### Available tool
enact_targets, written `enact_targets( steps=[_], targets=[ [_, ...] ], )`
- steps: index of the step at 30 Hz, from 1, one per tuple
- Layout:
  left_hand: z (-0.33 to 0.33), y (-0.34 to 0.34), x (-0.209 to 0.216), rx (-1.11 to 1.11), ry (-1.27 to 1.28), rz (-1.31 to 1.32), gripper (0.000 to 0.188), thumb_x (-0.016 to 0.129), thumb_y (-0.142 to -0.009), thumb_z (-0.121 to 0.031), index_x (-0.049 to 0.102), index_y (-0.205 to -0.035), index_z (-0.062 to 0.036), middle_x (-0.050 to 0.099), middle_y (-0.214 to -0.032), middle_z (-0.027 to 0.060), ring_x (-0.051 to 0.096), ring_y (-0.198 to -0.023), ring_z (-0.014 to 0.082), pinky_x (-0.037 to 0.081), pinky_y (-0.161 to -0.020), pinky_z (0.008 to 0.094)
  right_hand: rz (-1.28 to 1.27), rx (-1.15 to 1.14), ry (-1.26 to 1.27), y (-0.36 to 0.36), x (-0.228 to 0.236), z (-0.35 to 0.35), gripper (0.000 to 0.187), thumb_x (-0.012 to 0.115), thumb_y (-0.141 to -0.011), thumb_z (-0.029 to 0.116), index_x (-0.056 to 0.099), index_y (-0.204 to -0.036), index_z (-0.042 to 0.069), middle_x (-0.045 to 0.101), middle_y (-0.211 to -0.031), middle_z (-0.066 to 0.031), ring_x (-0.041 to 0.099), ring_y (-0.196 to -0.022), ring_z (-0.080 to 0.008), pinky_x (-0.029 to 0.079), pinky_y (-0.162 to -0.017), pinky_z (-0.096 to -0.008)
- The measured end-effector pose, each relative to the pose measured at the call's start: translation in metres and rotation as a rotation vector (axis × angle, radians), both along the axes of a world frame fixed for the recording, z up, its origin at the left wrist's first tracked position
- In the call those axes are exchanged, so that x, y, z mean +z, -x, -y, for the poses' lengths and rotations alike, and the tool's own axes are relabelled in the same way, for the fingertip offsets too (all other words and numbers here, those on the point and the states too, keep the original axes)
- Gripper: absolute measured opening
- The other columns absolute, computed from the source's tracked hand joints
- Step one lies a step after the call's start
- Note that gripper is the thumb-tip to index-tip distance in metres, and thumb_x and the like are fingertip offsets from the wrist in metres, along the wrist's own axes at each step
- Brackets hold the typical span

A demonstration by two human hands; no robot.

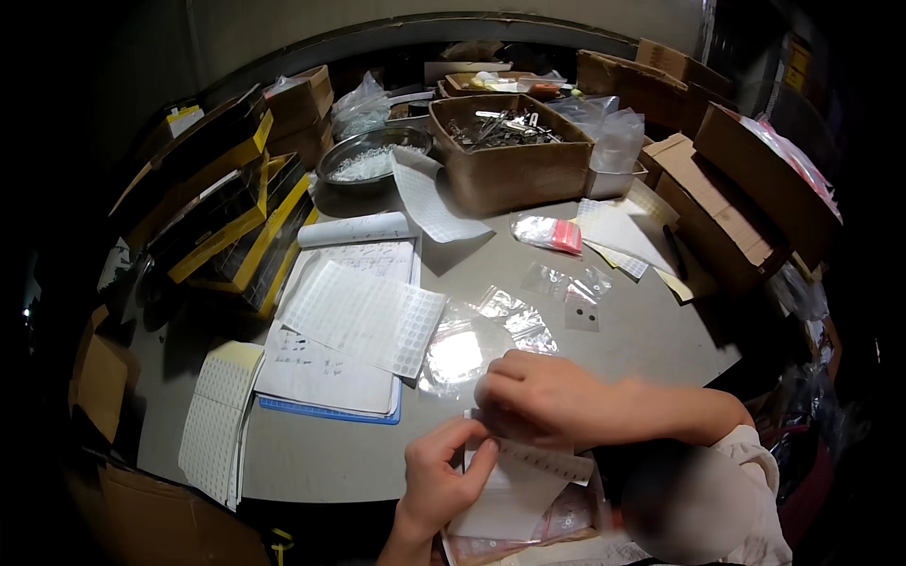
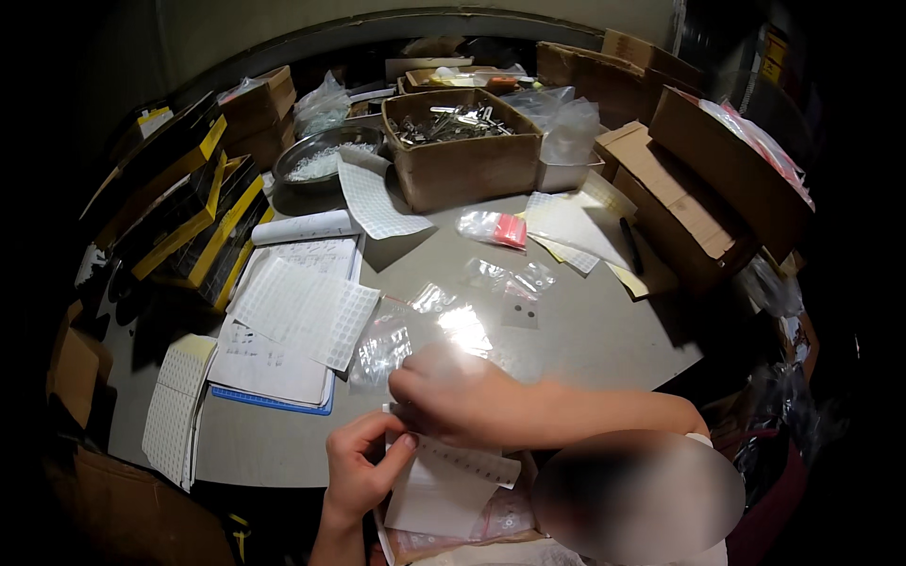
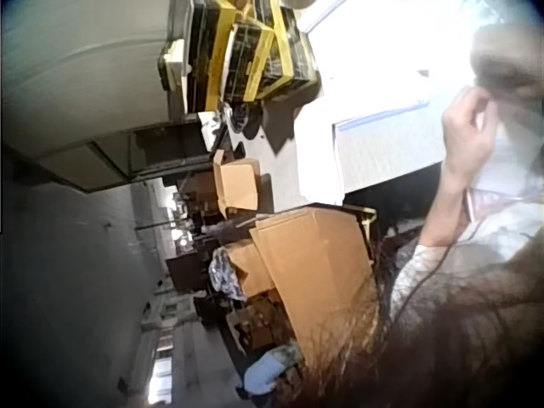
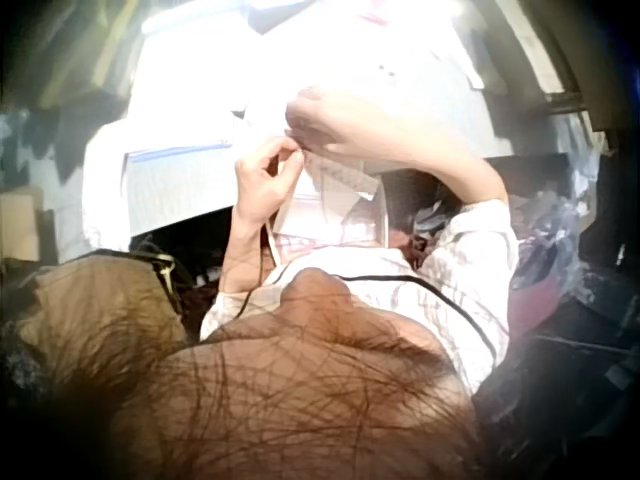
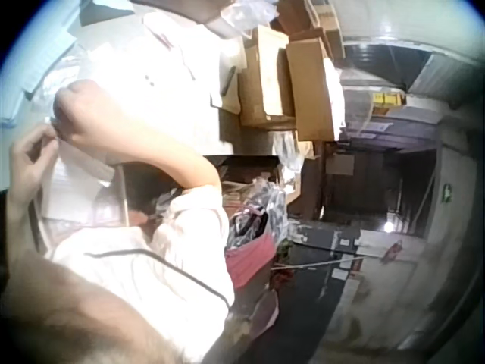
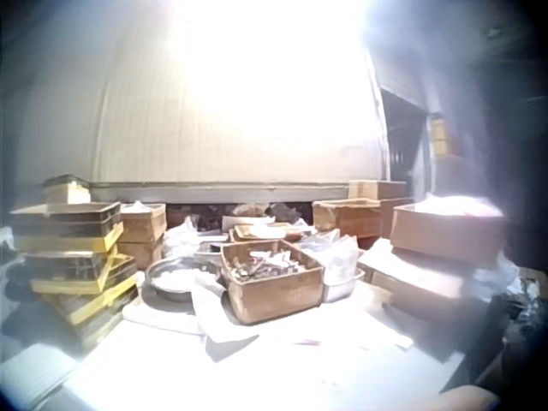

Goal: The person repeatedly picks small white items from a sheet and places them into small clear plastic bags on a cluttered table. The person handles the items one by one, peeling them from the backing sheet and dropping them into the bags.

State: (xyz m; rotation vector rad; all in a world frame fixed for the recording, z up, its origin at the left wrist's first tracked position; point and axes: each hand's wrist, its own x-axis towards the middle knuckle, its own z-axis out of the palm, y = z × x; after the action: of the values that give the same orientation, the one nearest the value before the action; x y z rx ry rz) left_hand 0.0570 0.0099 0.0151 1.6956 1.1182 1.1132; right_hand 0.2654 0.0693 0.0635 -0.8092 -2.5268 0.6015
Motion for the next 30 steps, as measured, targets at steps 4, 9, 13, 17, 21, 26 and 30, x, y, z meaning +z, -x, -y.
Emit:
enact_targets(
  steps=[4,9,13,17,21,26,30],
  targets=[
    [0.001,-0.002,-0.019,0.036,0.082,0.211,0.005,0.072,-0.085,-0.003,0.070,-0.087,0.0010,0.060,-0.066,0.0046,0.050,-0.056,0.0072,0.037,-0.052,0.0267,0.072,0.038,-0.477,0.003,-0.013,0.011,0.021,0.069,-0.083,0.013,0.061,-0.100,0.004,0.056,-0.097,-0.0115,0.061,-0.093,-0.0304,0.053,-0.076,-0.0384],
    [0.002,-0.002,-0.019,0.052,0.157,0.235,0.007,0.073,-0.088,-0.003,0.076,-0.093,0.0004,0.063,-0.064,0.0017,0.048,-0.054,0.0027,0.035,-0.049,0.0244,-0.040,0.083,-0.320,-0.018,-0.001,0.006,0.027,0.073,-0.079,0.008,0.064,-0.104,0.003,0.063,-0.100,-0.0110,0.064,-0.087,-0.0282,0.054,-0.073,-0.0392],
    [0.003,-0.004,-0.016,0.090,0.148,0.219,0.008,0.074,-0.088,-0.005,0.078,-0.094,-0.0008,0.065,-0.065,0.0007,0.045,-0.052,0.0031,0.033,-0.048,0.0249,-0.171,-0.415,0.034,-0.053,0.006,-0.069,0.016,0.076,-0.090,0.012,0.070,-0.100,0.001,0.071,-0.088,-0.0097,0.067,-0.078,-0.0162,0.054,-0.074,-0.0308],
    [0.003,-0.004,-0.014,0.102,0.137,0.163,0.009,0.075,-0.088,-0.006,0.078,-0.094,-0.0009,0.066,-0.066,0.0001,0.043,-0.052,0.0040,0.033,-0.048,0.0255,0.055,-0.561,0.213,-0.095,-0.020,-0.135,0.026,0.071,-0.089,0.023,0.073,-0.097,-0.001,0.072,-0.088,-0.0175,0.070,-0.080,-0.0249,0.054,-0.073,-0.0384],
    [0.004,0.000,-0.009,0.082,0.186,0.115,0.008,0.071,-0.092,-0.001,0.074,-0.095,0.0049,0.067,-0.078,-0.0019,0.053,-0.066,0.0014,0.038,-0.058,0.0189,0.150,-0.644,0.212,-0.091,-0.032,-0.137,0.029,0.070,-0.084,0.025,0.075,-0.093,-0.002,0.072,-0.086,-0.0217,0.071,-0.080,-0.0324,0.054,-0.073,-0.0445],
    [0.003,-0.006,-0.016,0.123,0.138,0.193,0.010,0.075,-0.088,-0.006,0.078,-0.095,-0.0006,0.064,-0.065,-0.0014,0.041,-0.052,0.0031,0.031,-0.049,0.0249,0.367,-0.640,0.058,-0.091,-0.026,-0.140,0.035,0.075,-0.083,0.031,0.075,-0.090,-0.003,0.071,-0.079,-0.0223,0.071,-0.078,-0.0351,0.054,-0.073,-0.0459],
    [0.001,-0.003,-0.020,0.119,0.127,0.231,0.010,0.074,-0.088,-0.006,0.078,-0.095,-0.0005,0.063,-0.065,-0.0027,0.040,-0.053,0.0022,0.029,-0.049,0.0246,0.483,-0.664,0.214,-0.104,0.008,-0.142,0.039,0.079,-0.082,0.035,0.074,-0.090,-0.003,0.070,-0.077,-0.0192,0.071,-0.077,-0.0324,0.053,-0.072,-0.0425]
  ],
)
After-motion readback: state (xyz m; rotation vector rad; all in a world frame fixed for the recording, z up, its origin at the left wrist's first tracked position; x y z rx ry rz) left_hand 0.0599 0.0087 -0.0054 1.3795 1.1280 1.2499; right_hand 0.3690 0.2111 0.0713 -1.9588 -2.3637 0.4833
